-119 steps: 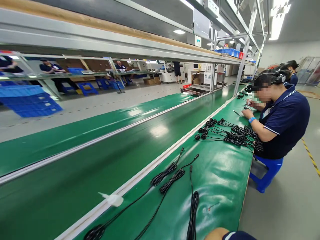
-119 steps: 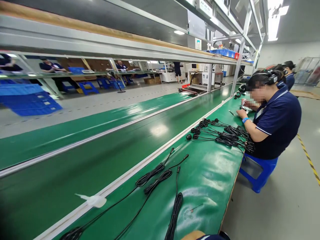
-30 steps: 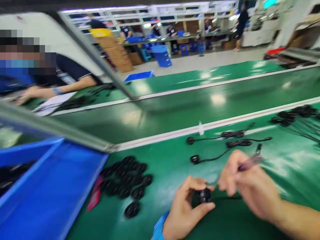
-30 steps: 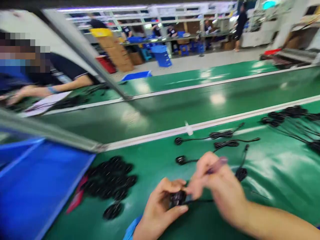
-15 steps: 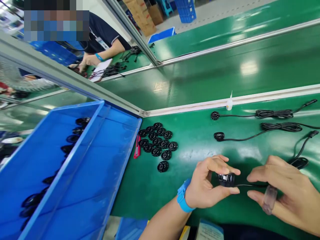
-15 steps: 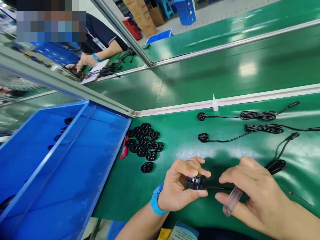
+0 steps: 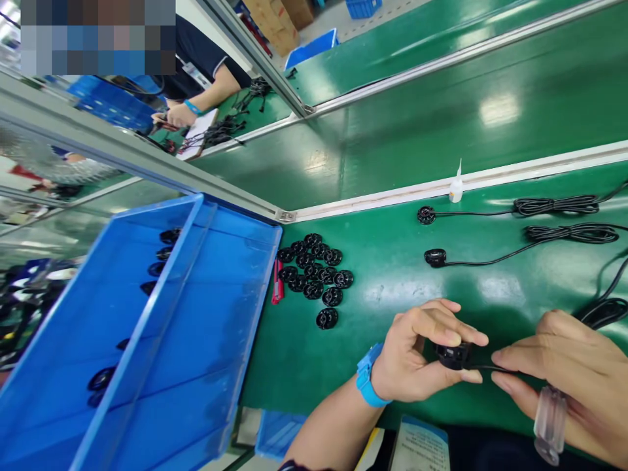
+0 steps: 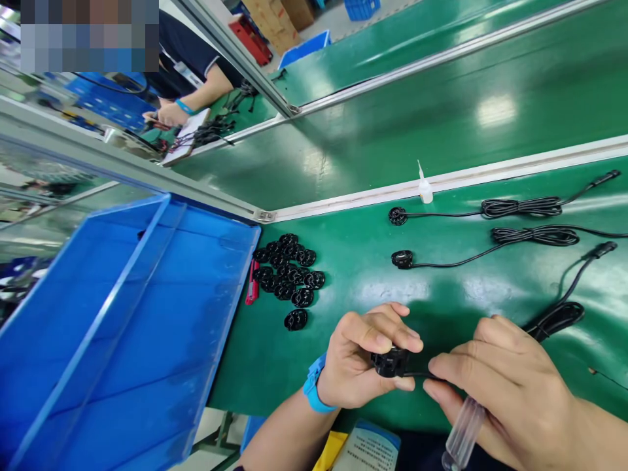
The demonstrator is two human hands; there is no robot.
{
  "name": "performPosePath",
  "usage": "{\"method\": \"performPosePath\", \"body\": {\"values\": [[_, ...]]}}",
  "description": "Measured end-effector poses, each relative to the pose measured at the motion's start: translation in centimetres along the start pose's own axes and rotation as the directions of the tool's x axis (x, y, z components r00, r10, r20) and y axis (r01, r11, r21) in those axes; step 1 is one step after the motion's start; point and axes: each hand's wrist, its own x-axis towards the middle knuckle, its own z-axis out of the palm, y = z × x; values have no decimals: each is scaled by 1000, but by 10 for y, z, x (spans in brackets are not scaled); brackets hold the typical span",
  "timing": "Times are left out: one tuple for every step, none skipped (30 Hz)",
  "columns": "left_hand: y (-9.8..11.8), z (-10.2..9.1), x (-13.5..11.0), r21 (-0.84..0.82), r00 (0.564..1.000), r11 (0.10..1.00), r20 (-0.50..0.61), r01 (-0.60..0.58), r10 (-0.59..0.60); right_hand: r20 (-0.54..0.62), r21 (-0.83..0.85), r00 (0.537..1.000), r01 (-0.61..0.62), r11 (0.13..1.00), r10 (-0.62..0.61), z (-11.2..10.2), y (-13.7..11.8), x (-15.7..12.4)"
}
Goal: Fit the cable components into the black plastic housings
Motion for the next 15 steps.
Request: {"method": "performPosePath", "body": {"values": [[0, 0, 0, -8, 1000, 1000, -2, -9, 9, -2, -8, 1000, 0, 1000, 0, 1, 0, 0], [-1, 1, 0, -18, 1000, 1000, -4, -21, 21, 0, -15, 1000, 3, 1000, -3, 1, 0, -1], [-1, 1, -1, -26, 1000, 999, -6, -27, 27, 4, -20, 1000, 7, 1000, -7, 2, 0, -1], [-1, 1, -1, -30, 1000, 999, -3, -25, 25, 6, -22, 1000, 12, 1000, -12, 2, 0, -1], [-1, 2, -2, -30, 1000, 999, 3, -18, 18, 3, -24, 1000, 18, 1000, -18, 2, 0, -1], [-2, 2, -3, -26, 1000, 1000, 11, -4, 5, -1, -25, 1000, 23, 999, -23, 2, 0, -1], [-2, 1, -3, -17, 1000, 1000, 17, 17, -17, -7, -26, 1000, 23, 999, -24, 2, 0, 0], [-2, 1, -4, -5, 999, 999, 22, 38, -38, -12, -28, 1000, 22, 999, -22, 2, 0, 0], [-2, 1, -4, 8, 998, 998, 26, 58, -58, -17, -32, 1000, 18, 999, -19, 1, -1, 1], [-2, 1, -4, 19, 997, 997, 25, 71, -71, -20, -34, 1000, 16, 999, -16, 1, -1, 1], [-2, 1, -4, 26, 997, 997, 21, 73, -74, -20, -37, 1000, 15, 999, -16, 1, -1, 1], [-1, 1, -4, 26, 998, 998, 15, 60, -60, -20, -39, 1000, 17, 999, -18, 1, -1, 1], [-1, 2, -3, 19, 999, 999, 10, 37, -37, -21, -42, 1000, 20, 999, -21, 1, -1, 2], [-1, 2, -3, 8, 1000, 1000, 6, 13, -13, -24, -44, 999, 23, 999, -24, 1, -1, 2], [-1, 2, -3, -2, 1000, 1000, 4, -1, 1, -26, -46, 999, 23, 999, -24, 1, -1, 1]]}}
